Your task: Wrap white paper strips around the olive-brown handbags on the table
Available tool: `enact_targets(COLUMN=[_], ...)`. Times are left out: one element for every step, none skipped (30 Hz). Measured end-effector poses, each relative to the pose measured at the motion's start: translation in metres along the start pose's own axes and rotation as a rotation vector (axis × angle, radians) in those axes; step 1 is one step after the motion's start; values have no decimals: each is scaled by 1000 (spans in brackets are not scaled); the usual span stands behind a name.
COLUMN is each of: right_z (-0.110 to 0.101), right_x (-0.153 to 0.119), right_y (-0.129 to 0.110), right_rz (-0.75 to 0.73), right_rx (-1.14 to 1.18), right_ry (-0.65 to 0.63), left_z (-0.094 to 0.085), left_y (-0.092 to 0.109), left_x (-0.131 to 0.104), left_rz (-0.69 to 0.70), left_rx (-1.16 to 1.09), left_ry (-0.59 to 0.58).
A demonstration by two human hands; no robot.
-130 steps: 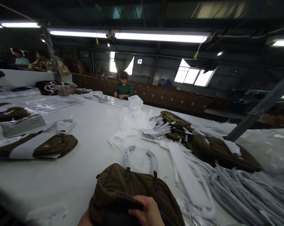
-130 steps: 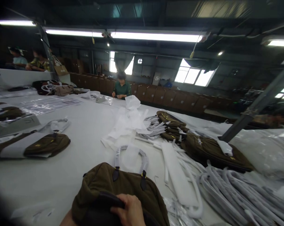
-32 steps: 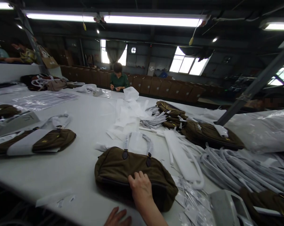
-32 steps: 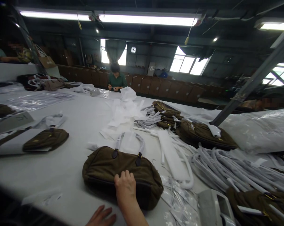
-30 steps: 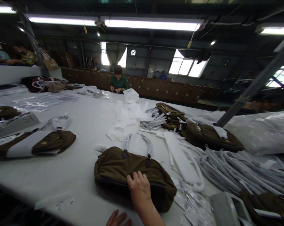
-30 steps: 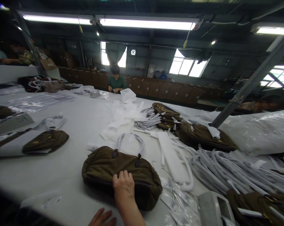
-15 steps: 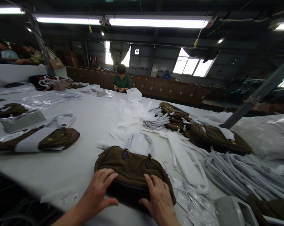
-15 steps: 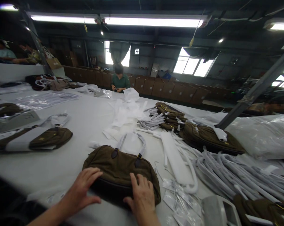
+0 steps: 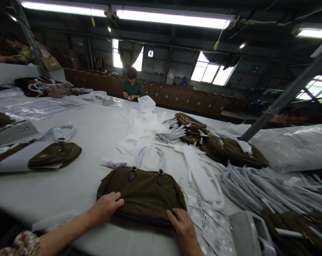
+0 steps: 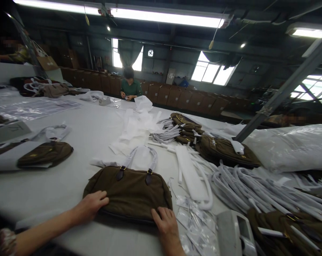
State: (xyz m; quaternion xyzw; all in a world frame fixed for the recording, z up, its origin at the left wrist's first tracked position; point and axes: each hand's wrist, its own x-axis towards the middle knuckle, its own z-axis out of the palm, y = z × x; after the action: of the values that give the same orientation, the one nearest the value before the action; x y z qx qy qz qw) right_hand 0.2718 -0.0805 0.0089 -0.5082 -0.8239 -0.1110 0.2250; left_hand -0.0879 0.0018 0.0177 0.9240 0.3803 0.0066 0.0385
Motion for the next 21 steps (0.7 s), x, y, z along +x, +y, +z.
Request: enact_targets(right_z=[-1, -5, -10, -16, -20, -23, -24, -21, -16, -10, -4, 1, 5, 6, 5, 2, -4, -10, -15, -20, -23], right_x=[-2, -1, 1, 5, 9, 11, 12, 10, 5, -2, -10, -18, -25, -29, -30, -27, -21, -12, 0, 13, 27], right_y=[0, 0, -1, -1, -2, -3, -4, -5, -5, -5, -5, -5, -5, -5, -7, -9, -12, -16, -22, -27, -32], right_rz=[-3, 2, 9, 12, 5, -10, -35, -69, -99, -115, -114, -107, -106, -118, -143, -172, -184, -162, -112, -53, 1], right_rx=[-7, -15, -22, -26, -22, -12, 0, 9, 9, -2, -20, -41, -60, -73, -81, -84, -82, -73, -55, -29, 0], right_ry=[-8, -35, -68, -97, -120, -143, -151, -145, -125, -95, -62, -37, -28, -34, -48, -58, -63, -56, -42, -32, -34], left_z=[3, 6, 7, 9, 9, 10, 11, 11, 12, 12, 13, 13, 13, 13, 14, 14, 15, 17, 18, 19, 20], left_y=[-2, -4, -6, -9, -10, -12, -12, -11, -10, -9, -8, -6, -5, -4, -3, -2, -1, 1, 2, 3, 4], left_x=[-1, -1, 0, 0, 1, 1, 1, 2, 1, 1, 0, 0, -2, -3, -5, -6, -8, -10, -11, -11, -11], left_rz=[-3, 8, 29, 54, 75, 81, 78, 70, 58, 47, 42, 42, 44, 49, 55, 62, 68, 70, 69, 64, 57], left_rx=[-28, -52, -69, -78, -77, -68, -54, -37, -18, 2, 19, 30, 35, 34, 27, 19, 10, 2, -1, -1, 3], left_ry=[15, 27, 35, 38, 37, 35, 27, 15, 3, -7, -16, -26, -35, -43, -50, -53, -49, -38, -23, -7, 4])
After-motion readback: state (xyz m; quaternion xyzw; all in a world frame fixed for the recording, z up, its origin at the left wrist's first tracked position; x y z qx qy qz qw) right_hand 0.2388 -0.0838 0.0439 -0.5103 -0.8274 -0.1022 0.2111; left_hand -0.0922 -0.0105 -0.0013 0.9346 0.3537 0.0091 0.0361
